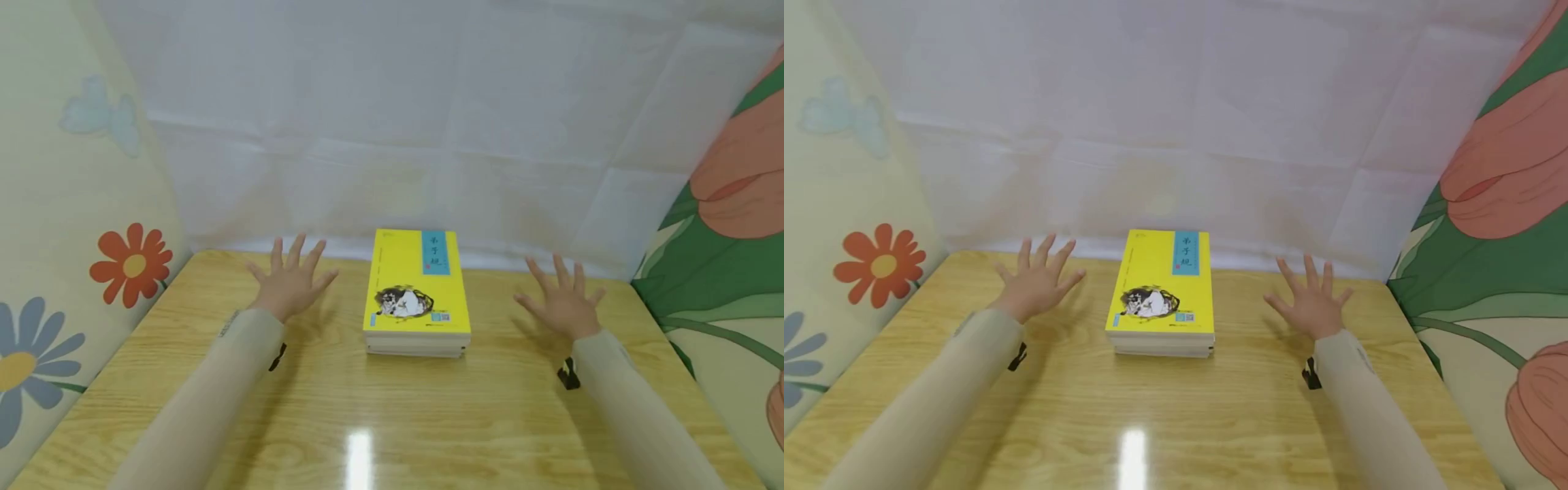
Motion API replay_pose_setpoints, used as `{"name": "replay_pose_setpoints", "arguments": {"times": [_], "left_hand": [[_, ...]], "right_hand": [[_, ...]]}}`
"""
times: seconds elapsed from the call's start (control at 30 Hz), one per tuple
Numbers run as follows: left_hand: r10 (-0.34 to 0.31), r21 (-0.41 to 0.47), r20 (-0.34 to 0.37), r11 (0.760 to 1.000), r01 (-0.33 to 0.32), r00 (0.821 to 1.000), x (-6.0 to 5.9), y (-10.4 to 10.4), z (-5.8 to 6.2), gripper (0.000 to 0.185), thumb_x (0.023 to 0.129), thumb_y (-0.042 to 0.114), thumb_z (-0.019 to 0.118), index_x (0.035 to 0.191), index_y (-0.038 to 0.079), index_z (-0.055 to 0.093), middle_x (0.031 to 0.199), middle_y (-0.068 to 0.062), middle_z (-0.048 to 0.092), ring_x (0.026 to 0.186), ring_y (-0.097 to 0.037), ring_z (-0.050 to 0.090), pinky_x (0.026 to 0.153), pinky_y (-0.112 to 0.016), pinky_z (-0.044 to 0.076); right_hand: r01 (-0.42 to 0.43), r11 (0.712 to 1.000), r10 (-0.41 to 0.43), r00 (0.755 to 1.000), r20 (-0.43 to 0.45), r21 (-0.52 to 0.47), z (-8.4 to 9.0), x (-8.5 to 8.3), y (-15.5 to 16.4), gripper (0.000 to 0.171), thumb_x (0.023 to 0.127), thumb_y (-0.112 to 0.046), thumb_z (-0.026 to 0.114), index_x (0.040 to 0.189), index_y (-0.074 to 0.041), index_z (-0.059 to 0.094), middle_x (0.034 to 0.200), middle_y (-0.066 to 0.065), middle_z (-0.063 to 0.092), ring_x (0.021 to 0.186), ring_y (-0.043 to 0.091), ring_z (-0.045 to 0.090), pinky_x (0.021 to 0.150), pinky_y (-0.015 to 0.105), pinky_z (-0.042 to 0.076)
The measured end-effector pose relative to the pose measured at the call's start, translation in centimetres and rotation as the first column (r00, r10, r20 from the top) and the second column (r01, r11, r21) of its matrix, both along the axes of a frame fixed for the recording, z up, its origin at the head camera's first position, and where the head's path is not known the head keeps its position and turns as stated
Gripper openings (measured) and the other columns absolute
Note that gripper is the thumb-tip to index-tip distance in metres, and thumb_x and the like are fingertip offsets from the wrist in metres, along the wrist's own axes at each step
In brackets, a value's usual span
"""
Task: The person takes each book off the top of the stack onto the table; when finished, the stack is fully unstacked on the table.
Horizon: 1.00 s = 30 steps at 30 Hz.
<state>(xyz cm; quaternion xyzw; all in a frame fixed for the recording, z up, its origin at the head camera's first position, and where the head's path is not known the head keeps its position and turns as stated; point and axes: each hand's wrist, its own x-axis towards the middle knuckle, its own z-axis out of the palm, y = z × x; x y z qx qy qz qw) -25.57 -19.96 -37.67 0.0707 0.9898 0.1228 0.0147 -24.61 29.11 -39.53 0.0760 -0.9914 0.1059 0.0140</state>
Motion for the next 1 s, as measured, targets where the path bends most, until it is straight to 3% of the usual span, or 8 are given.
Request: {"name": "replay_pose_setpoints", "arguments": {"times": [0.17, 0.27, 0.33, 0.5, 0.7, 0.87, 1.0], "left_hand": [[-0.019, 0.166, -0.16, 0.985, 0.046, 0.987, 1.6, 1.5, 0.9, 0.074, 0.107, 0.053, 0.038, 0.161, 0.006, 0.021, 0.167, -0.024, 0.009, 0.151, -0.05, 0.003, 0.11, -0.082, 0.011], [-0.023, 0.291, -0.209, 0.953, 0.085, 0.978, 2.6, 2.7, 0.8, 0.069, 0.108, 0.045, 0.044, 0.158, 0.001, 0.027, 0.163, -0.026, 0.019, 0.149, -0.048, 0.017, 0.117, -0.07, 0.021], [-0.02, 0.384, -0.192, 0.918, 0.094, 0.981, 3.1, 3.5, 0.5, 0.069, 0.107, 0.044, 0.047, 0.157, 0.001, 0.029, 0.161, -0.027, 0.023, 0.147, -0.047, 0.024, 0.118, -0.066, 0.024], [-0.019, 0.577, -0.031, 0.816, 0.034, 0.999, 3.7, 5.1, -1.1, 0.072, 0.104, 0.048, 0.051, 0.157, 0.002, 0.031, 0.155, -0.026, 0.033, 0.137, -0.044, 0.041, 0.111, -0.061, 0.039], [-0.045, 0.736, 0.152, 0.672, -0.082, 0.987, 4.0, 6.2, -2.9, 0.076, 0.099, 0.05, 0.061, 0.155, 0.005, 0.037, 0.146, -0.02, 0.047, 0.127, -0.038, 0.052, 0.105, -0.054, 0.047], [-0.062, 0.834, 0.2, 0.535, -0.137, 0.978, 4.2, 6.9, -3.5, 0.069, 0.097, 0.042, 0.068, 0.151, 0.005, 0.044, 0.129, -0.018, 0.056, 0.111, -0.029, 0.06, 0.096, -0.043, 0.055], [-0.057, 0.868, 0.205, 0.473, -0.154, 0.977, 4.3, 7.3, -3.4, 0.061, 0.099, 0.032, 0.068, 0.148, 0.001, 0.047, 0.12, -0.017, 0.057, 0.098, -0.022, 0.062, 0.088, -0.033, 0.059]], "right_hand": [[-0.059, 0.993, 0.049, 0.994, -0.096, -0.107, 1.2, 1.1, -1.7, 0.072, 0.104, -0.053, 0.049, 0.163, -0.026, 0.02, 0.166, 0.027, 0.004, 0.147, 0.06, 0.0, 0.099, 0.091, 0.004], [-0.101, 0.969, 0.061, 0.982, -0.179, -0.224, 1.1, 1.8, -3.1, 0.067, 0.105, -0.039, 0.054, 0.161, -0.016, 0.027, 0.164, 0.029, 0.012, 0.146, 0.058, 0.01, 0.107, 0.084, 0.016], [-0.126, 0.939, 0.055, 0.973, -0.223, -0.321, 0.8, 2.2, -4.0, 0.062, 0.105, -0.029, 0.057, 0.159, -0.009, 0.033, 0.161, 0.03, 0.019, 0.145, 0.056, 0.016, 0.11, 0.079, 0.021], [-0.175, 0.833, 0.023, 0.959, -0.283, -0.525, -0.5, 3.0, -6.2, 0.051, 0.104, -0.017, 0.058, 0.151, -0.001, 0.044, 0.152, 0.028, 0.036, 0.138, 0.048, 0.034, 0.107, 0.07, 0.037], [-0.181, 0.679, 0.004, 0.97, -0.243, -0.712, -1.9, 3.7, -8.3, 0.045, 0.104, -0.016, 0.059, 0.145, 0.001, 0.051, 0.143, 0.024, 0.048, 0.126, 0.043, 0.051, 0.096, 0.062, 0.052], [-0.102, 0.573, 0.005, 0.993, -0.121, -0.813, -2.4, 4.0, -9.7, 0.04, 0.105, -0.017, 0.058, 0.141, -0.001, 0.055, 0.141, 0.02, 0.055, 0.123, 0.036, 0.056, 0.095, 0.056, 0.054], [-0.06, 0.463, 0.025, 0.998, -0.054, -0.884, -2.6, 3.9, -10.7, 0.038, 0.105, -0.015, 0.057, 0.139, 0.002, 0.055, 0.137, 0.023, 0.056, 0.119, 0.038, 0.058, 0.094, 0.052, 0.057]]}}
